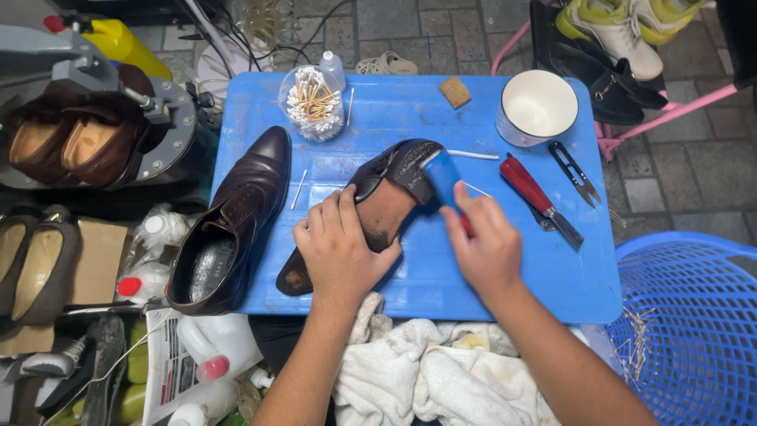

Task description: The person cleans the sole of a brown leather shoe using a white cloth, a blue brush, and cotton swabs. They wipe the sole, scrub it with the brush, and use cotton swabs to clean the edges and crevices.

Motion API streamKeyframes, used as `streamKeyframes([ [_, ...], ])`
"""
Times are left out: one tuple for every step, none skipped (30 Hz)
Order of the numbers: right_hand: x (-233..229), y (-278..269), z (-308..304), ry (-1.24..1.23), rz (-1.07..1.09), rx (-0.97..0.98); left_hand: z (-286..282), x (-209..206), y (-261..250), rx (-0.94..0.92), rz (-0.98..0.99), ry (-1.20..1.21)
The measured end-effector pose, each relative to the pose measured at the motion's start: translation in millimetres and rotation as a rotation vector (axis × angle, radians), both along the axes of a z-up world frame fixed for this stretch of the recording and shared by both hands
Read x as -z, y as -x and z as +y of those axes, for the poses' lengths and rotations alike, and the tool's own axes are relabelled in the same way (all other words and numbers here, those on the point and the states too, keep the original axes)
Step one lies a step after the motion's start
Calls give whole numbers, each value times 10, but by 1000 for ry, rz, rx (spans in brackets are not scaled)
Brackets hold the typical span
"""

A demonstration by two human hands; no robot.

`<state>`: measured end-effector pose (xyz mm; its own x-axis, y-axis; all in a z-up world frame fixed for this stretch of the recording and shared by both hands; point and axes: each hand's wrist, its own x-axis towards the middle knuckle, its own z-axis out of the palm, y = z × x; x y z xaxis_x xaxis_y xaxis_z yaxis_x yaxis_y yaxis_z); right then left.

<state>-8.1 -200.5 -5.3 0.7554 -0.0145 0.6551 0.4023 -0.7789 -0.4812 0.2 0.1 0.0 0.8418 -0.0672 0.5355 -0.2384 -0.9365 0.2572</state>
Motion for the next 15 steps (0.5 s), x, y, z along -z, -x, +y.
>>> streamKeyframes([
  [-1, 27, 32, 40, 9, -56, 5, -8, 1, -5, -18, 17],
  [9, 108, 67, 76, 23, -96, 5, -16, 10, 5, -31, 29],
  [16, 149, 83, 113, 37, -136, 4, -23, 11, 16, -43, 42],
  [7, 103, 39, 89, 21, -79, 8, -25, 7, 13, -34, 44],
  [-17, 36, -44, 64, 4, -22, 2, -23, -5, 10, -25, 45],
  [-21, 7, -66, 38, -5, 22, 12, -20, 24, -5, -8, 46],
  [1, 19, -31, 29, 22, -8, 22, -19, 50, -16, 2, 53],
  [25, 46, 3, 17, 43, -21, 23, -26, 34, -9, 4, 56],
  [43, 70, 22, 5, 63, -34, 22, -37, 25, -3, 7, 59],
  [51, 82, 29, 10, 42, -62, 20, -54, 3, 5, 0, 64],
  [58, 90, 33, 15, 22, -89, 18, -65, -10, 12, -7, 70],
  [73, 131, 32, 20, 17, -119, 23, -53, 21, 17, 1, 77],
  [71, 102, -13, 1, 38, -51, 31, -35, 25, 16, 1, 64],
  [42, 21, -97, -15, 57, 13, 29, -20, 17, 12, 0, 54],
  [20, -17, -139, -32, 77, 78, 28, -10, 21, 7, -1, 44],
])
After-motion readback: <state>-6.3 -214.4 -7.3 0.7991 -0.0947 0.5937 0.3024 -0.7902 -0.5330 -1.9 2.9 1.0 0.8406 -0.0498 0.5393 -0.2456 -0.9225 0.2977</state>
